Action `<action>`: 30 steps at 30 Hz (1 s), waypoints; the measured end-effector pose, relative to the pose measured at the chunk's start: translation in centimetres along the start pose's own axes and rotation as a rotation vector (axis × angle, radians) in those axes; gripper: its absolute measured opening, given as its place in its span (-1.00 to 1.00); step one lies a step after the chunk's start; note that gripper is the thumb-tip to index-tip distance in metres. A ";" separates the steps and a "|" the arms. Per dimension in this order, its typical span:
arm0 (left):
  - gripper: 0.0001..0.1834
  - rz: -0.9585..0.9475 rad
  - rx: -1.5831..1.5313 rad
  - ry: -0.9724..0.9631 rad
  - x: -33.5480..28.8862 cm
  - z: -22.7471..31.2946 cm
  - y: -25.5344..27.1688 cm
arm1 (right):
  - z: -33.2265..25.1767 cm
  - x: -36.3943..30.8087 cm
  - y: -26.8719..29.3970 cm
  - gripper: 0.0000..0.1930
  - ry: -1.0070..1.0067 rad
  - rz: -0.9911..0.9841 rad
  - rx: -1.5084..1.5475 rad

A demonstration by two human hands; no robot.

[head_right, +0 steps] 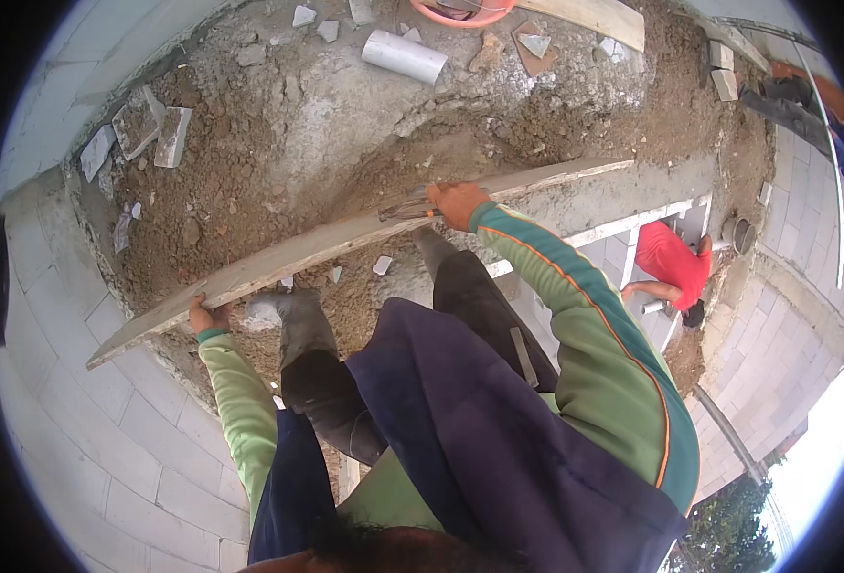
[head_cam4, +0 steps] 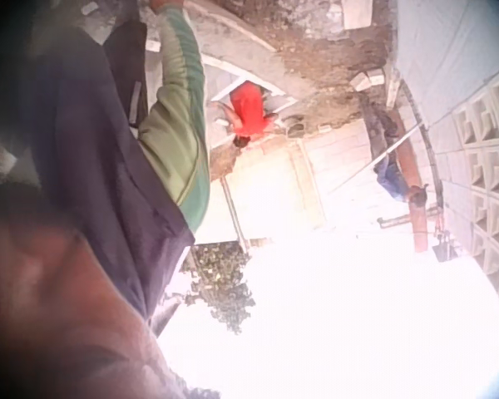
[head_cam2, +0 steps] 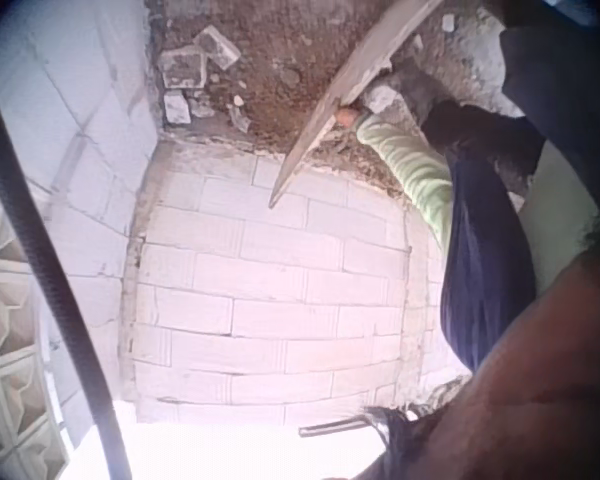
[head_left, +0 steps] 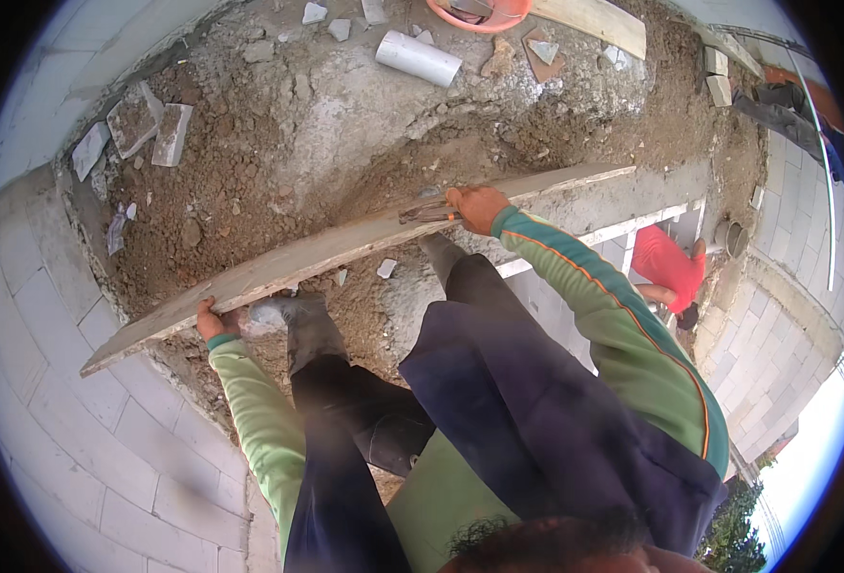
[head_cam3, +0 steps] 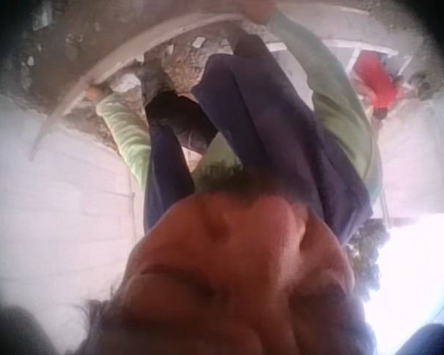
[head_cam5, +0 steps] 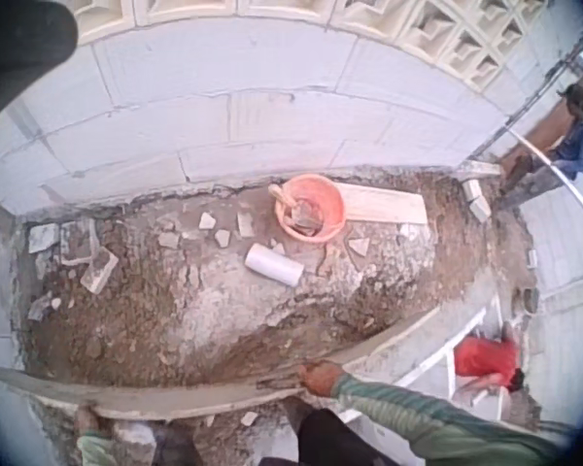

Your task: The person positions and secures curved wooden boards to create a form for a concrete structure using pliers to twist and cut wire.

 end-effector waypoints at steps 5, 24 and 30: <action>-0.38 -0.056 -0.003 0.028 -3.1 -1.7 -2.8 | 0.8 -2.8 -0.5 -0.67 -0.050 -0.082 -0.023; -0.55 0.266 -0.099 0.012 -4.6 -33.8 -30.5 | 20.9 -24.8 10.9 -0.52 -0.580 0.325 0.074; -0.51 0.015 0.104 0.315 -6.1 -30.1 -35.0 | 7.2 -11.8 9.4 -0.43 -0.345 0.271 0.498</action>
Point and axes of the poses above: each hand's wrist, its own x-axis towards the middle knuckle, its own y-axis out of the back of the hand, z = x × y, the point moved 10 cm from there along x, towards the middle knuckle, and after that the axes turned 14 degrees about -z, right-handed, at the moved point
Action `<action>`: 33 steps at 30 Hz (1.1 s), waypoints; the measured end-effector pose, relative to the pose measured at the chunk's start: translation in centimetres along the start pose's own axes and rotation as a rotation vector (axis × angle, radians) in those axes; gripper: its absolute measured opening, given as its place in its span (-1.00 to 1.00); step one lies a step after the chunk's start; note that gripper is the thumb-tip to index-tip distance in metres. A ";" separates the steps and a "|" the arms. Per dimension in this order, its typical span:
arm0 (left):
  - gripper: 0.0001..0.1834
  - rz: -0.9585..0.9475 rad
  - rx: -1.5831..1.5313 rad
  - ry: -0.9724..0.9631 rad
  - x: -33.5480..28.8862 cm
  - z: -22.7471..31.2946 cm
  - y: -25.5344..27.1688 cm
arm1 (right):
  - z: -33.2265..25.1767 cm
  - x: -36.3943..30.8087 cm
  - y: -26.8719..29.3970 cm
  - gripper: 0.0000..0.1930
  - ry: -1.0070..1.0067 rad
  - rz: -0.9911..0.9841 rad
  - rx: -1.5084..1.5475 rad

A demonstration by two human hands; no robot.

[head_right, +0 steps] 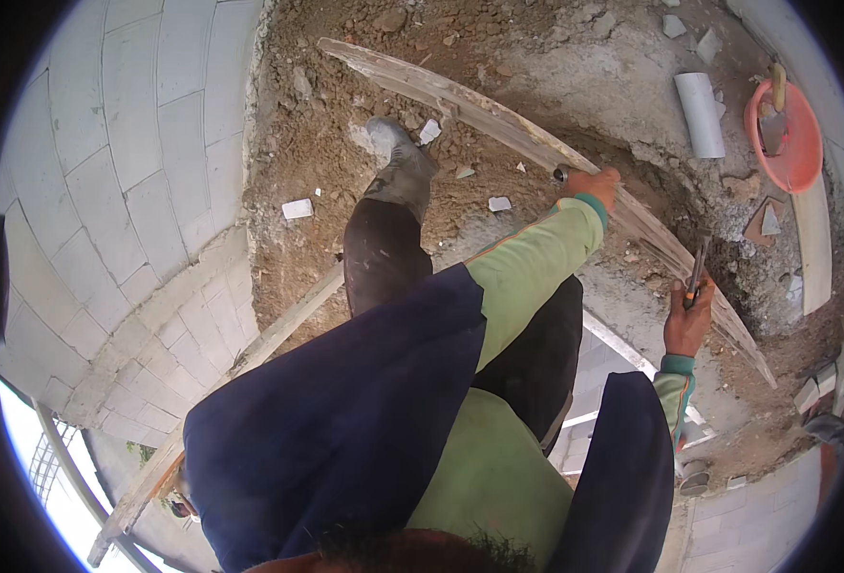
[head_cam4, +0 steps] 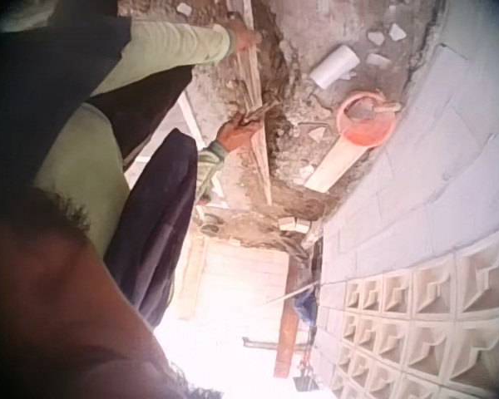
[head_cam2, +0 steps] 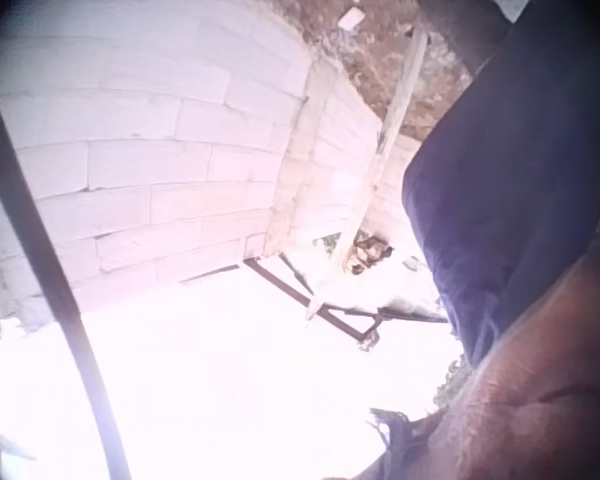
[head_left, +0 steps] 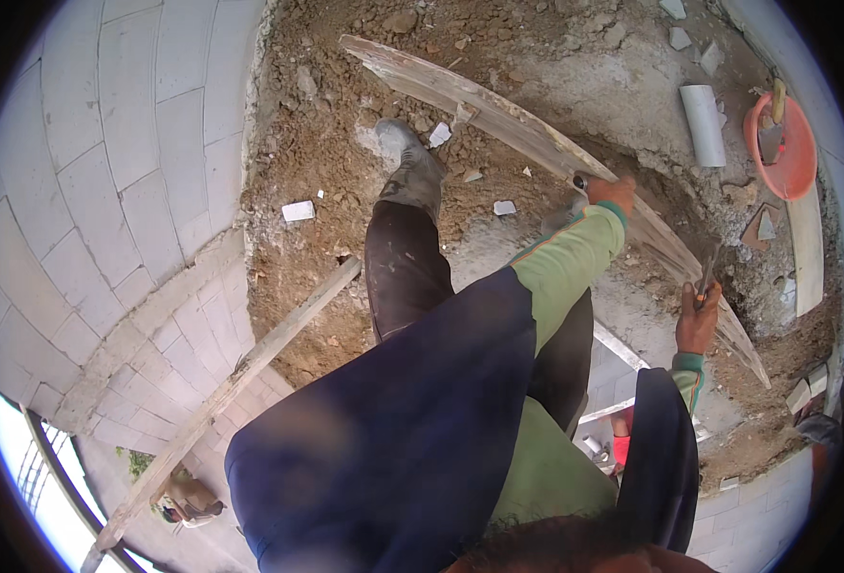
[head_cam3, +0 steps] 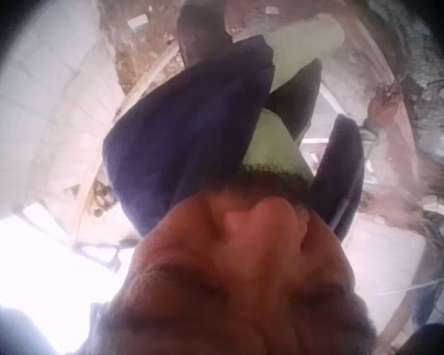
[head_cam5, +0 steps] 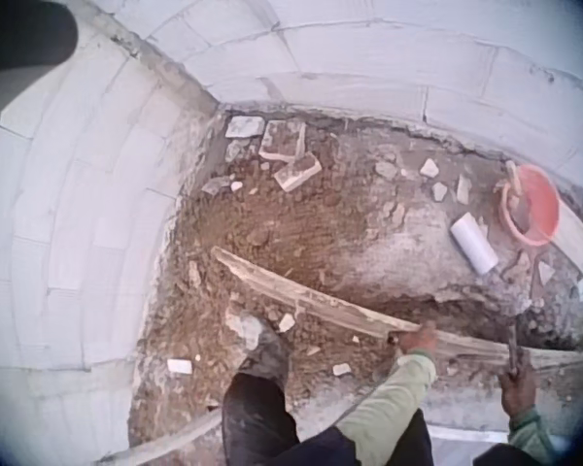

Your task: The person positions and secures curved wooden boards to create a form for a concrete structure using pliers to twist and cut wire.

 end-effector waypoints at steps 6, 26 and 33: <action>-0.27 0.007 0.007 -0.182 0.6 1.1 3.4 | -3.3 11.1 -8.3 -0.52 0.251 -0.008 0.100; -0.64 0.614 -0.195 -0.749 -0.7 28.1 47.4 | -2.7 2.6 -11.5 -0.70 0.008 0.058 0.084; -0.73 -0.323 -0.606 -0.672 8.8 28.0 43.9 | -21.4 0.1 -8.0 -0.45 0.161 0.136 0.686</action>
Point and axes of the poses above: each hand's wrist, its own x-axis towards the middle knuckle, its own y-axis out of the back of the hand, z = x × y, the point moved 10 cm from there along x, towards the middle knuckle, and after that the axes turned 14 degrees about -z, right-handed, at the moved point
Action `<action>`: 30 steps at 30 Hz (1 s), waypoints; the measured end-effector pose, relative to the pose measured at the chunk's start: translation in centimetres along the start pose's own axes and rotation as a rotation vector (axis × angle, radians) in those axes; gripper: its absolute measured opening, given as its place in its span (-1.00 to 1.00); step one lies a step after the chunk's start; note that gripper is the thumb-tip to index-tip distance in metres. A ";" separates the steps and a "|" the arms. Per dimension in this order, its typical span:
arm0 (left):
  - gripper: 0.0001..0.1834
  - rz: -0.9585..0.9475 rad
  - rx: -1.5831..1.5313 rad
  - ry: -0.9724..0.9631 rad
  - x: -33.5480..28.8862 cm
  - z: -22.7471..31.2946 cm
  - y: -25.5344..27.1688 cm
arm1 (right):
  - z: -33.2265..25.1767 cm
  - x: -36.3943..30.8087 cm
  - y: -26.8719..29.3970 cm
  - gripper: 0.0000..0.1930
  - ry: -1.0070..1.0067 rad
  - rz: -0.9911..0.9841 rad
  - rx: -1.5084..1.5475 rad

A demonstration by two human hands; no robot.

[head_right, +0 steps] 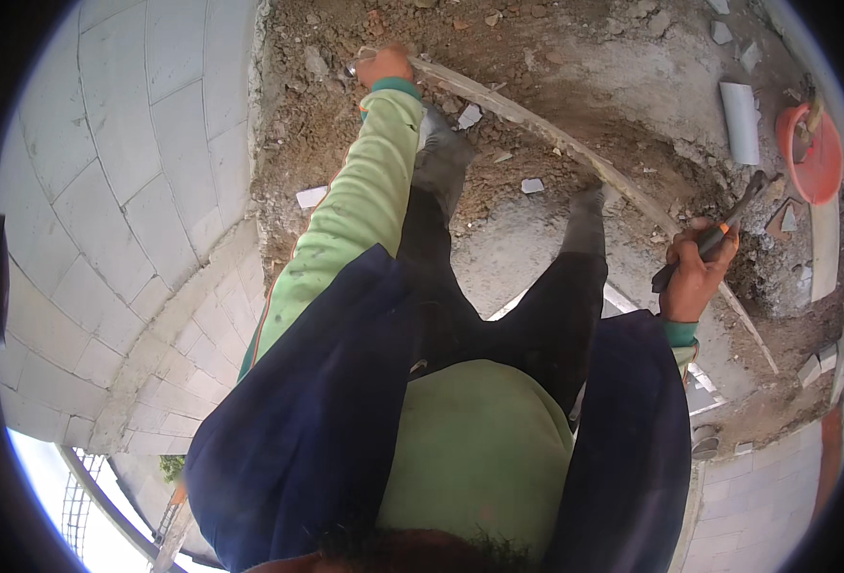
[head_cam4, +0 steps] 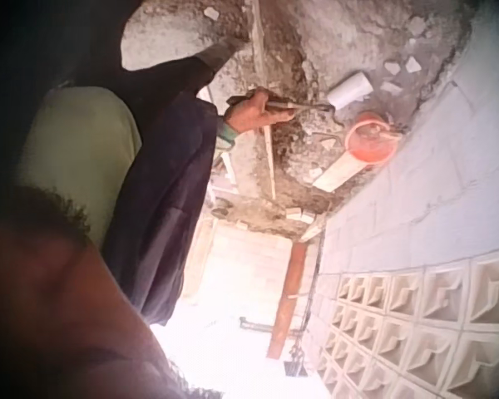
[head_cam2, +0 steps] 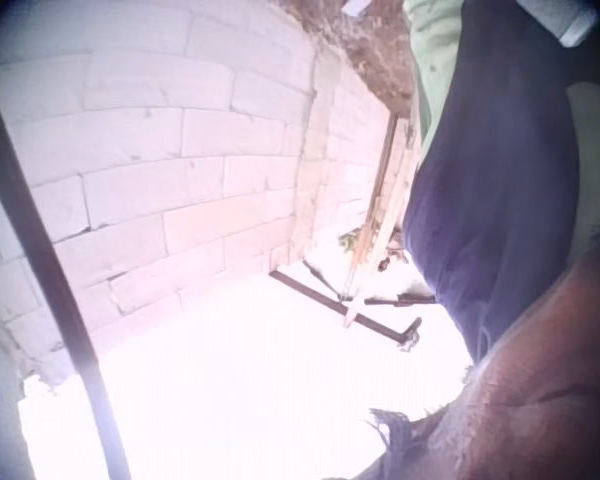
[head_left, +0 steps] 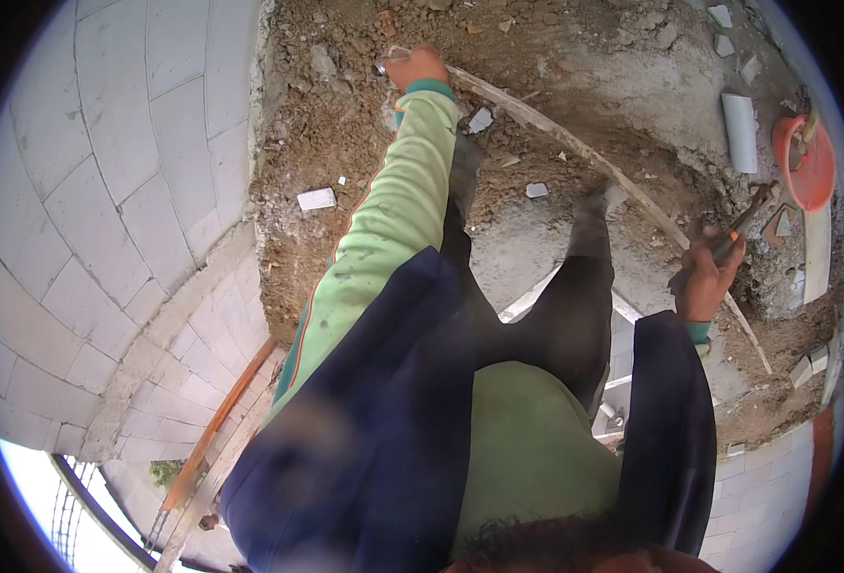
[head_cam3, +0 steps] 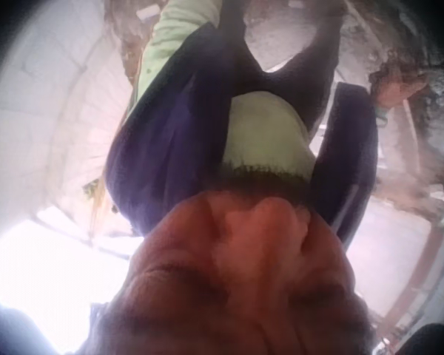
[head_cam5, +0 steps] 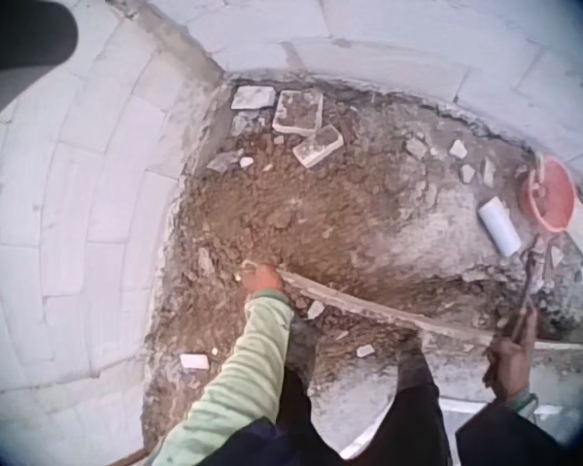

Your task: The person positions and secures curved wooden boards to create a form for a concrete structure using pliers to twist and cut wire.

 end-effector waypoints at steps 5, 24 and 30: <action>-0.75 -0.112 -0.472 0.021 0.1 1.5 -1.8 | -8.6 -0.1 -10.1 -0.25 0.205 0.092 0.095; -0.56 0.695 0.762 -0.270 -9.0 6.4 -7.2 | 2.4 -1.5 -24.0 -0.26 -0.089 -0.557 -0.313; -0.64 0.696 0.880 -0.287 -8.9 7.7 -5.5 | -8.1 -0.9 -12.9 -0.23 0.156 0.136 0.106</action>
Point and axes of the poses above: each hand's wrist, its own x-axis towards the middle knuckle, its own y-axis out of the back of the hand, z = x × y, the point moved 10 cm from there along x, towards the middle knuckle, and after that the axes turned 14 degrees about -z, right-handed, at the moved point
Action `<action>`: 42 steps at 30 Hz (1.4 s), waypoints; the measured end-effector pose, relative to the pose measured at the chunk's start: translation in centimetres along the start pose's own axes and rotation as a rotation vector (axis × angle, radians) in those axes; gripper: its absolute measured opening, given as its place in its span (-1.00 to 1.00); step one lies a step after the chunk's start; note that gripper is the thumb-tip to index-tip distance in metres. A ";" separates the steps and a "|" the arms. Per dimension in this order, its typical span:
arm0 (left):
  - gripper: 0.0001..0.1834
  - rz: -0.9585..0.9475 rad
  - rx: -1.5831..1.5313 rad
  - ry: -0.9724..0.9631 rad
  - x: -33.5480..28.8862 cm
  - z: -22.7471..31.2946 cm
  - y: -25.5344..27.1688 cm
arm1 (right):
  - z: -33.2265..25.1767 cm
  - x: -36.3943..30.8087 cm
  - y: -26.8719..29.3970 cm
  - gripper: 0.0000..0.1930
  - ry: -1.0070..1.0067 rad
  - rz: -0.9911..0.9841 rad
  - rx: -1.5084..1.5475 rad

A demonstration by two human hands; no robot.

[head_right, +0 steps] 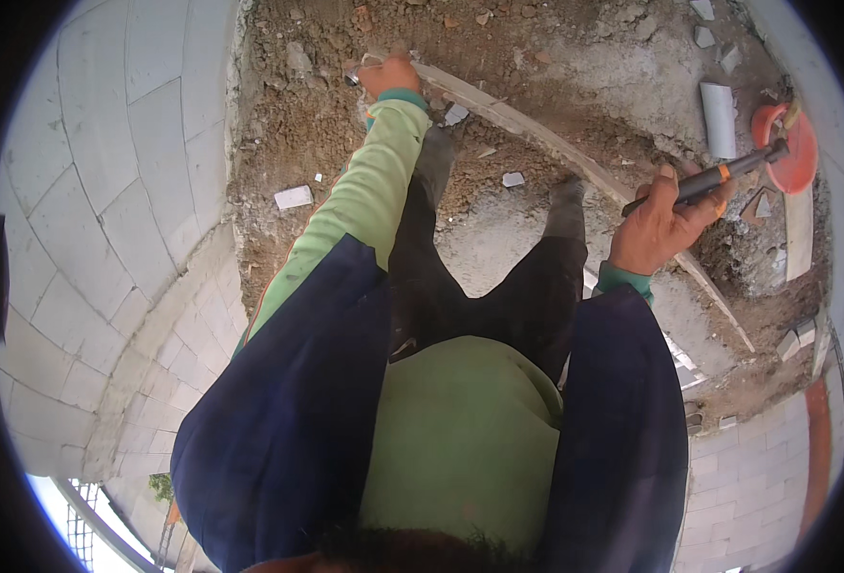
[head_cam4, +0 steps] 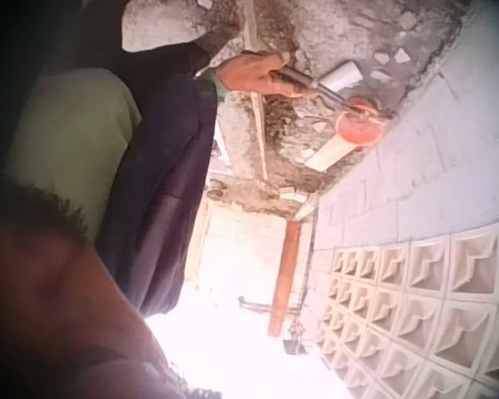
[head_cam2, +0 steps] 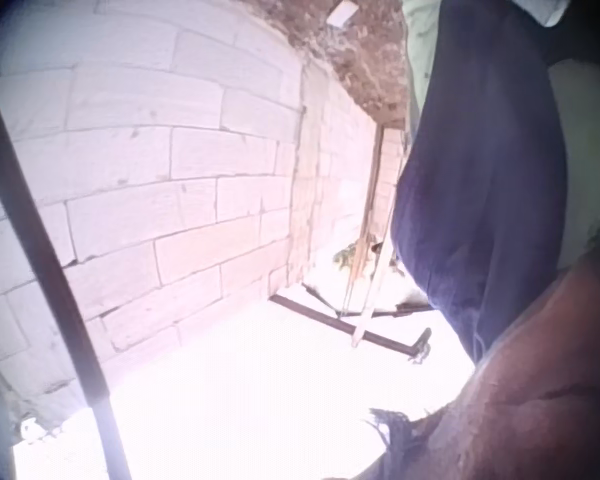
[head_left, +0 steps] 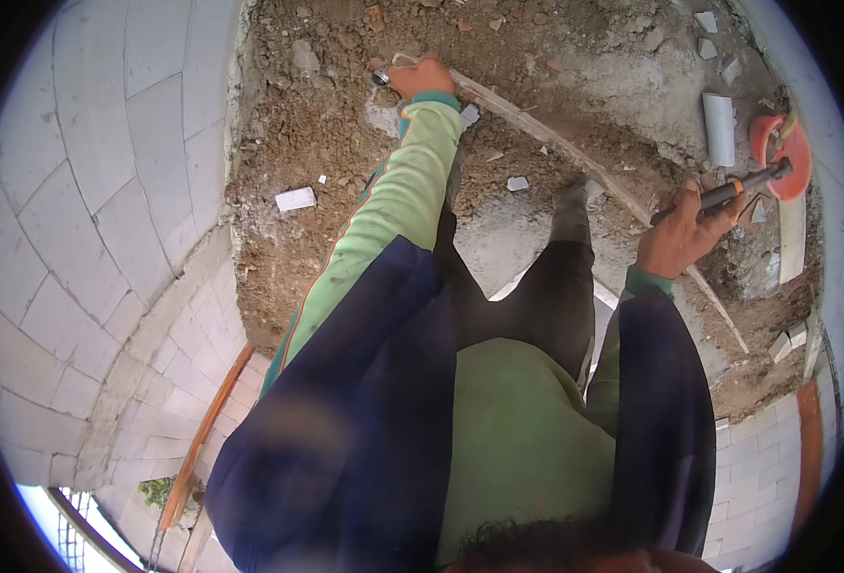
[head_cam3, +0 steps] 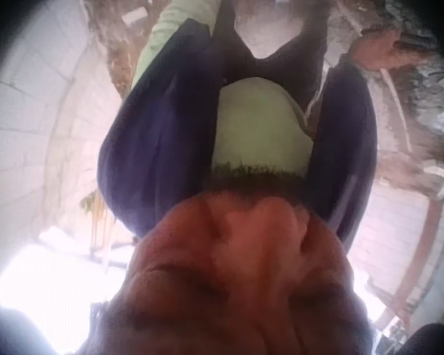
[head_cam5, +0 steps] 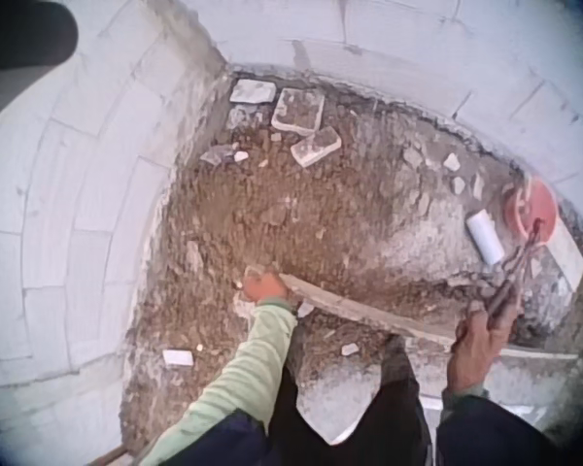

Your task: The person positions and secures curved wooden boards to create a form for a concrete structure using pliers to twist and cut wire.

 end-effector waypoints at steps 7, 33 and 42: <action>-0.50 0.000 -0.145 0.102 -1.2 0.0 -1.1 | 10.5 -3.5 -9.3 -0.26 -0.161 -0.657 -0.423; -0.43 -0.082 -0.268 0.010 0.0 -1.1 -0.4 | 8.2 -3.0 -12.3 -0.33 -0.166 -0.696 -0.318; -0.21 -0.253 -0.393 0.298 -3.9 0.9 -0.9 | -4.6 -4.8 -3.9 -0.31 0.107 0.369 -0.188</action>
Point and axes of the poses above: each hand's wrist, its own x-axis towards the middle knuckle, its own y-axis out of the back of the hand, z = x × y, the point moved 10 cm from there along x, towards the middle knuckle, and after that the axes turned 14 degrees about -z, right-handed, at the moved point
